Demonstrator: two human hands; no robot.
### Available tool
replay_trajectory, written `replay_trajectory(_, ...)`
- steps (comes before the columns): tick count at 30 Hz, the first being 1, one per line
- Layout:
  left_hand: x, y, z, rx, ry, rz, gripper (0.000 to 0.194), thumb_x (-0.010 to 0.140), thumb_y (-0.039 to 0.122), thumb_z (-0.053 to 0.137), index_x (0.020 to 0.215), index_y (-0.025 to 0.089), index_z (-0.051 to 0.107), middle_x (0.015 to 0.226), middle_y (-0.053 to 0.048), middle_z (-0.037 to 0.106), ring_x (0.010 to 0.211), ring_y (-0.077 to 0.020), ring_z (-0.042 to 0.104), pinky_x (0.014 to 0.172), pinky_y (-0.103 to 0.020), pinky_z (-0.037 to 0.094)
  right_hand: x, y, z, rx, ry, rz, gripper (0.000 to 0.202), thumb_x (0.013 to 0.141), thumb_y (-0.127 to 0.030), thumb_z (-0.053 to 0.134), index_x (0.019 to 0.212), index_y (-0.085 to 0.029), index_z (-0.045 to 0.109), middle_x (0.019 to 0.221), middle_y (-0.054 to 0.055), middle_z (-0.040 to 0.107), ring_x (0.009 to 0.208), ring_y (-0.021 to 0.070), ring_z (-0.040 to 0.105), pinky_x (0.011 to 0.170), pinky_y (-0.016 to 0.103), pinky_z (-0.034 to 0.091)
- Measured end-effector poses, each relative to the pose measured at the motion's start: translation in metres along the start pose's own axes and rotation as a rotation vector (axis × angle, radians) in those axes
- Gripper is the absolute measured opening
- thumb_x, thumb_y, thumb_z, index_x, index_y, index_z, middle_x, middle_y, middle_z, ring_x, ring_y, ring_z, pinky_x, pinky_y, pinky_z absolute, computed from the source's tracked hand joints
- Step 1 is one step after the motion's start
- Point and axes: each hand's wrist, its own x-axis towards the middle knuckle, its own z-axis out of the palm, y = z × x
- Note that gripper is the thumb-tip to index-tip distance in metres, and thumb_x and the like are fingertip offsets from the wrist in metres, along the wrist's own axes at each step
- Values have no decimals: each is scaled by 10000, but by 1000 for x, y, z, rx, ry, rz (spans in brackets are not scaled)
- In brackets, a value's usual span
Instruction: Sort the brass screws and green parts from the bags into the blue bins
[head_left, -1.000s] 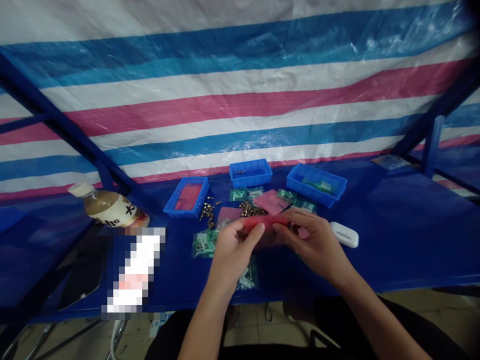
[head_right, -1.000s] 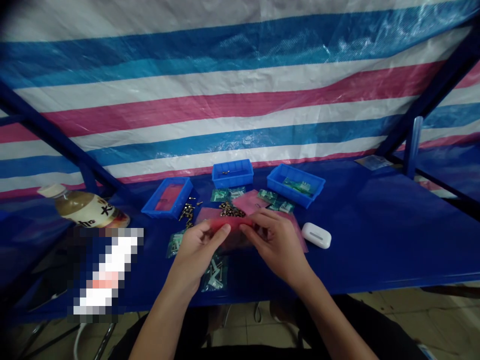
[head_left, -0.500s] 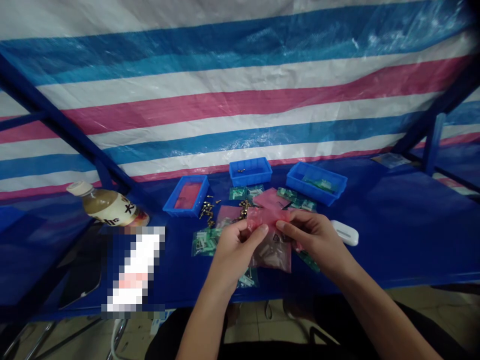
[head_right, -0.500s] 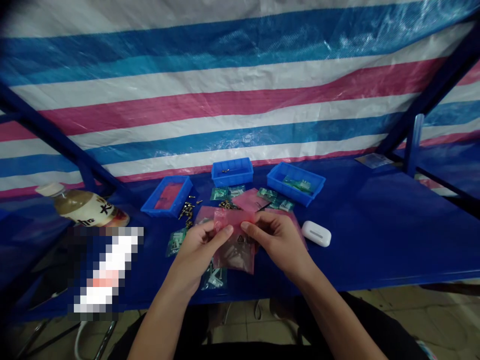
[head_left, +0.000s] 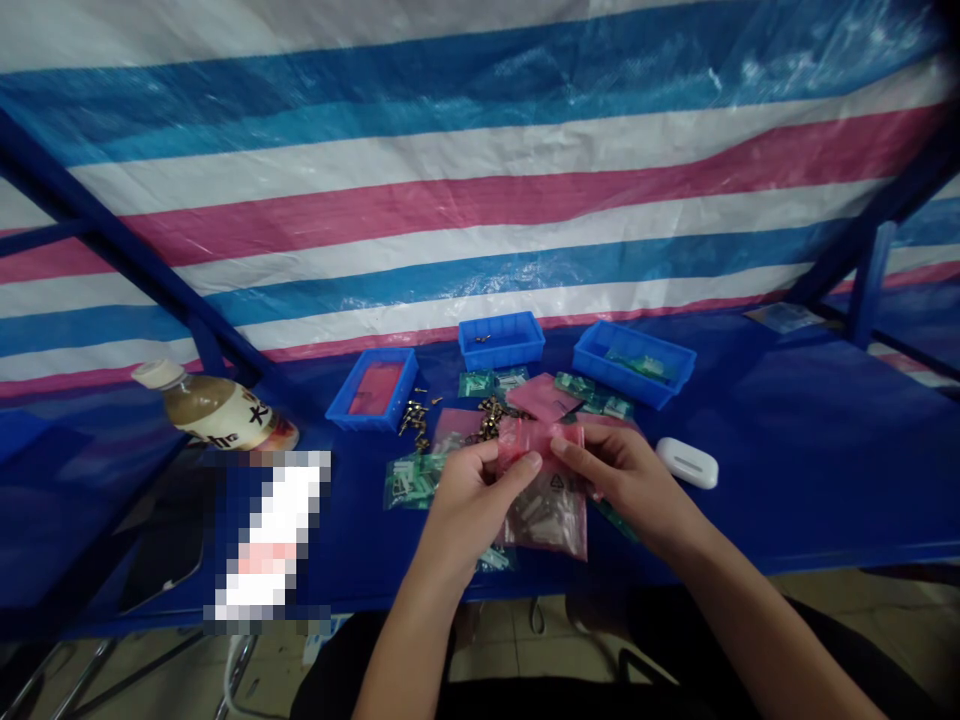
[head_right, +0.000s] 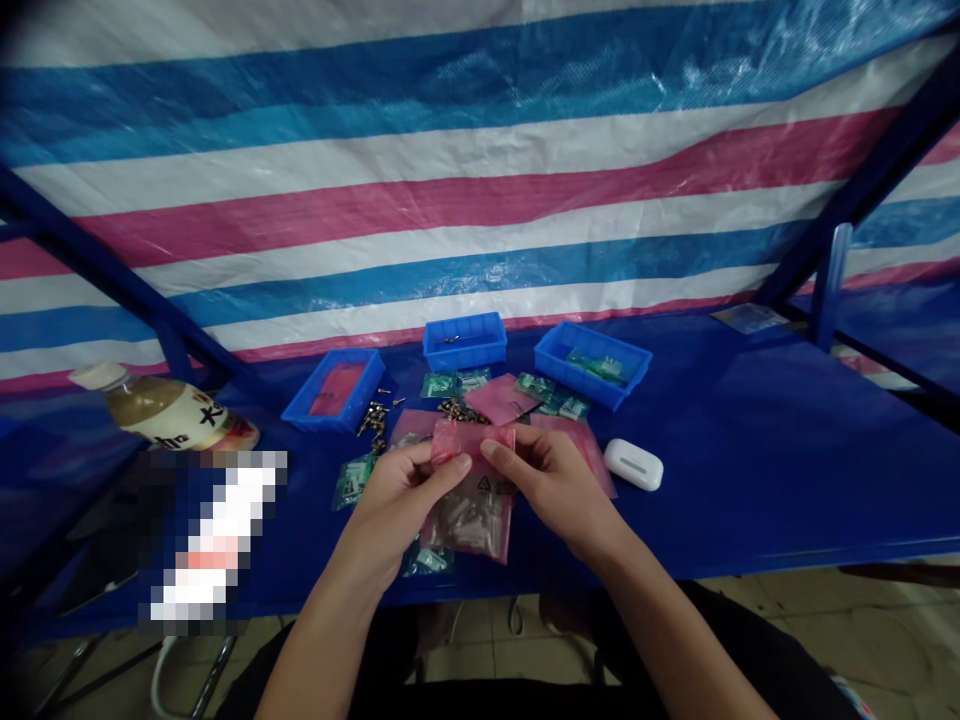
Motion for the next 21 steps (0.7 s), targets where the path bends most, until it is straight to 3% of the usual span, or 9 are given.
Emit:
replay_trajectory(5,0,0,-2,84,-29,21,244,793,372,695,870,141,713,745,-31,655,657,-127,553,595,-229,395,-1,3,-6,-19,-127,19,328,796,-490,690,807,-168,632,663,-15,532,567,98,438,505,224,359)
replay_trajectory(8,-1,-1,-4,165,-65,23,285,832,421,642,896,147,687,755,-30,634,674,-140,550,588,-235,381,-4,3,-14,-152,-219,27,299,804,-462,691,840,-171,629,648,-28,505,564,95,423,493,222,329)
replay_trajectory(15,0,-8,-10,410,-139,184,387,861,473,595,646,161,524,624,37,408,608,-101,399,529,-222,268,-8,-2,-16,-456,-292,45,324,840,-474,637,765,-158,640,622,-28,482,547,90,370,469,228,273)
replay_trajectory(18,0,-5,-8,342,-94,192,341,872,479,582,732,169,601,650,24,494,625,-108,451,549,-219,308,-11,-4,-16,-376,-310,32,320,833,-475,646,754,-166,646,624,-22,509,549,93,401,481,222,299)
replay_trajectory(21,1,1,-6,149,38,182,366,893,513,531,908,173,665,749,-24,629,668,-135,548,579,-228,375,-18,-6,-27,-136,-251,-46,409,792,-572,648,705,-172,648,593,-8,529,515,100,443,478,227,352)
